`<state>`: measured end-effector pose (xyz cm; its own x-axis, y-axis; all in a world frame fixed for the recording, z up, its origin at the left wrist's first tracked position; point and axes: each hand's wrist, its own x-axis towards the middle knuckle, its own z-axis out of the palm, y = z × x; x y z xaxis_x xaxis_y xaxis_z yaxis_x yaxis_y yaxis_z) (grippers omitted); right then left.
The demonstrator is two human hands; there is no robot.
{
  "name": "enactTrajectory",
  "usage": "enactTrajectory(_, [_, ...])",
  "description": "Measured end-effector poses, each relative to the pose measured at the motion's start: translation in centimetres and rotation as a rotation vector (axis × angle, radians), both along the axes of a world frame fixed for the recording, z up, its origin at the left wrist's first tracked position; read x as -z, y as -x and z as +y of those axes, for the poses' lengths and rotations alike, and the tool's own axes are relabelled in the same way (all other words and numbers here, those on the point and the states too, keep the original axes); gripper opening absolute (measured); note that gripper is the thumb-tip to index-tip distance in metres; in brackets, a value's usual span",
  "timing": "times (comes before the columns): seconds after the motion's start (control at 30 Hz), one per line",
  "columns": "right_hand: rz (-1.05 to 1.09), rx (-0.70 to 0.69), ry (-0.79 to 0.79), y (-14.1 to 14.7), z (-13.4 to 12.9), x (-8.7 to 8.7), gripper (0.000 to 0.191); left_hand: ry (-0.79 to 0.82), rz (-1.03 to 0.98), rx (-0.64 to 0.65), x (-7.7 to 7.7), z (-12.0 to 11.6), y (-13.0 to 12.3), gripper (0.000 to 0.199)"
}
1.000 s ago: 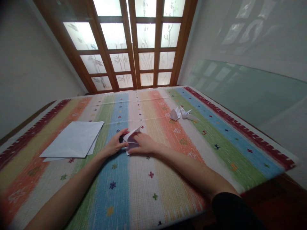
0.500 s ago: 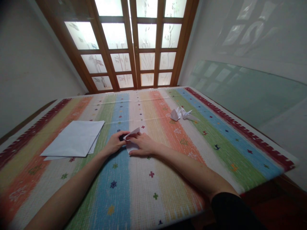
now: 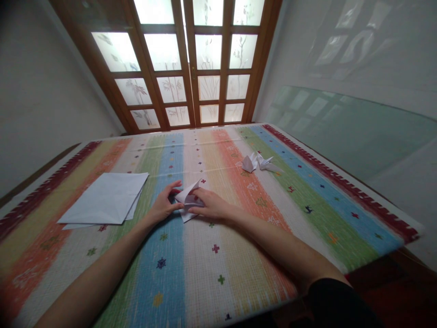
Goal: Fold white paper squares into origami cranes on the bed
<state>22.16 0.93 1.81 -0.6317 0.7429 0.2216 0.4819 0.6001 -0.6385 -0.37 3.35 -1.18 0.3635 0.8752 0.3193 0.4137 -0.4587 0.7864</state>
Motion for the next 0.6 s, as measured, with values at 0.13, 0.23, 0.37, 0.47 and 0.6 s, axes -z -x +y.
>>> enactTrajectory(0.13, [-0.014, -0.046, -0.071, -0.7, -0.5, 0.3, 0.041, -0.376, 0.122, 0.006, -0.8, -1.0, -0.3, 0.076])
enactTrajectory(0.23, [-0.094, -0.048, -0.157, -1.7, -0.7, 0.8, 0.038, -0.555, 0.394, 0.224, -2.1, -2.1, -1.0, 0.044])
enactTrajectory(0.37, [-0.208, -0.076, -0.277, -3.3, -1.1, 1.4, 0.030, -0.602, 0.567, 0.257, -2.6, -3.0, -2.0, 0.012])
enactTrajectory(0.47, [-0.229, -0.072, -0.336, -4.0, -1.4, 1.9, 0.027, -0.643, 0.601, 0.195, -2.3, -2.9, -2.3, 0.011])
enactTrajectory(0.6, [-0.226, -0.055, -0.392, -4.1, -1.5, 2.4, 0.027, -0.730, 0.684, 0.190, -2.2, -2.3, -1.9, 0.019])
